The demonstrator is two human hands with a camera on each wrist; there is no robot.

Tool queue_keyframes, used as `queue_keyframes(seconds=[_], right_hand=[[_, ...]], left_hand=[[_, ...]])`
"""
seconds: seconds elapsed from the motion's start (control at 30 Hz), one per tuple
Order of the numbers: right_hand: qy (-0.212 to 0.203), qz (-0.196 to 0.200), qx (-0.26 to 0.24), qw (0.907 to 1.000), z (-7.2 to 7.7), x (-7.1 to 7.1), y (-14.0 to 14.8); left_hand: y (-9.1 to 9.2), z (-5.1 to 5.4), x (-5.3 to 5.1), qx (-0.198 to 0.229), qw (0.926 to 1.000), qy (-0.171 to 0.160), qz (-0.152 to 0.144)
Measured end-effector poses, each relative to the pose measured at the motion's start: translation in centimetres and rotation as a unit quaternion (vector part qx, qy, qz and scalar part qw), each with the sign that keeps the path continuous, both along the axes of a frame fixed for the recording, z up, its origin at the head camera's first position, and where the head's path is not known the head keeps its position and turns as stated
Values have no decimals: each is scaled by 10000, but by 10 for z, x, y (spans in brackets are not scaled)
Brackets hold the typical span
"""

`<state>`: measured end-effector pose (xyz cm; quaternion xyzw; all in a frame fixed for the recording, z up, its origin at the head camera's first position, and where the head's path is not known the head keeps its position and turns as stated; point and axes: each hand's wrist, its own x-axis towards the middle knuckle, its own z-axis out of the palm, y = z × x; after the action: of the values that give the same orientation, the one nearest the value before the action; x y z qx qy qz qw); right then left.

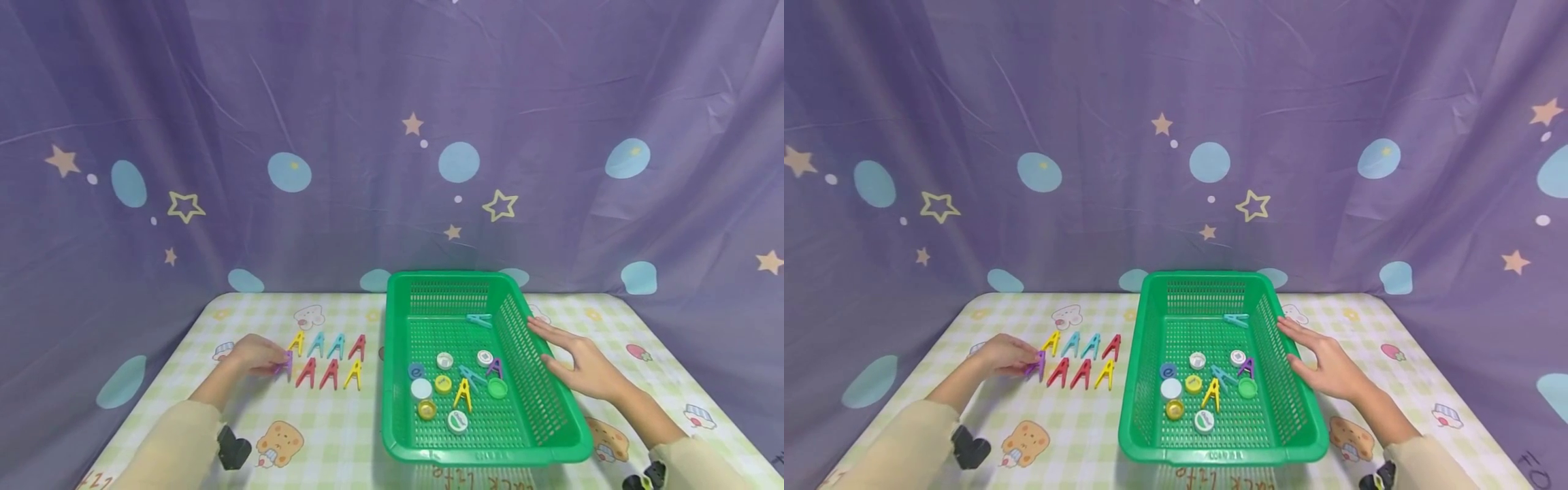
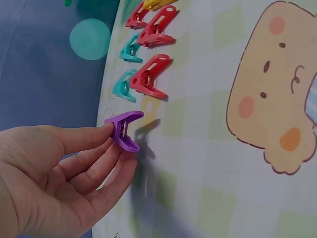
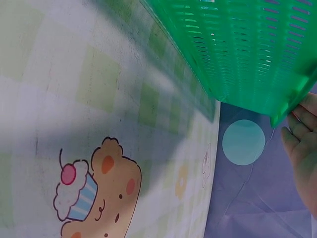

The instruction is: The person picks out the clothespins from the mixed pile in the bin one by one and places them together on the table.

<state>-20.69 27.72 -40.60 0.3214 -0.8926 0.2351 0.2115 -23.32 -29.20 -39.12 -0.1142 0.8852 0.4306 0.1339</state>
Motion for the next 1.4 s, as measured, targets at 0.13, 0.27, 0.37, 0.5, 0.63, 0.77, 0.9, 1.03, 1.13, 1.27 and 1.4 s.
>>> queue_keyframes(seconds=[0.13,0.27,0.37,0.5,0.63,0.77,0.9,1.03,1.13,1.27,1.4], right_hand=[[-13,21,-50,10000,1,0,-1],[-18,-16,-56,10000,1,1,-1],[-26,-37,-76,10000,1,1,-1],[-47,-47,-84,9999,0,1,-2],[-19,-10,-96,10000,0,1,-2],[-8,53,-139,9999,0,1,-2],[-35,56,-153,9999,0,1,-2],[-54,49,-150,9999,0,1,-1],[-28,22,-139,9999,-1,1,-1],[5,-23,-87,10000,-2,0,0],[17,8,-78,10000,0,-1,-1]], left_hand=[[0,-4,-3,-117,9998,-88,106],[1,-6,-3,-187,9998,65,26],[2,-4,-2,-429,9988,188,-114],[3,-1,0,-906,9953,270,-192],[6,6,2,-1134,9923,469,-152],[16,16,1,-1186,9903,699,-207],[33,29,-4,-1211,9869,956,-472],[58,43,-9,-1077,9849,1110,-782],[80,53,-11,-915,9847,1140,-951],[108,63,-13,-777,9834,1199,-1121],[137,72,-14,-765,9791,1392,-1270]])
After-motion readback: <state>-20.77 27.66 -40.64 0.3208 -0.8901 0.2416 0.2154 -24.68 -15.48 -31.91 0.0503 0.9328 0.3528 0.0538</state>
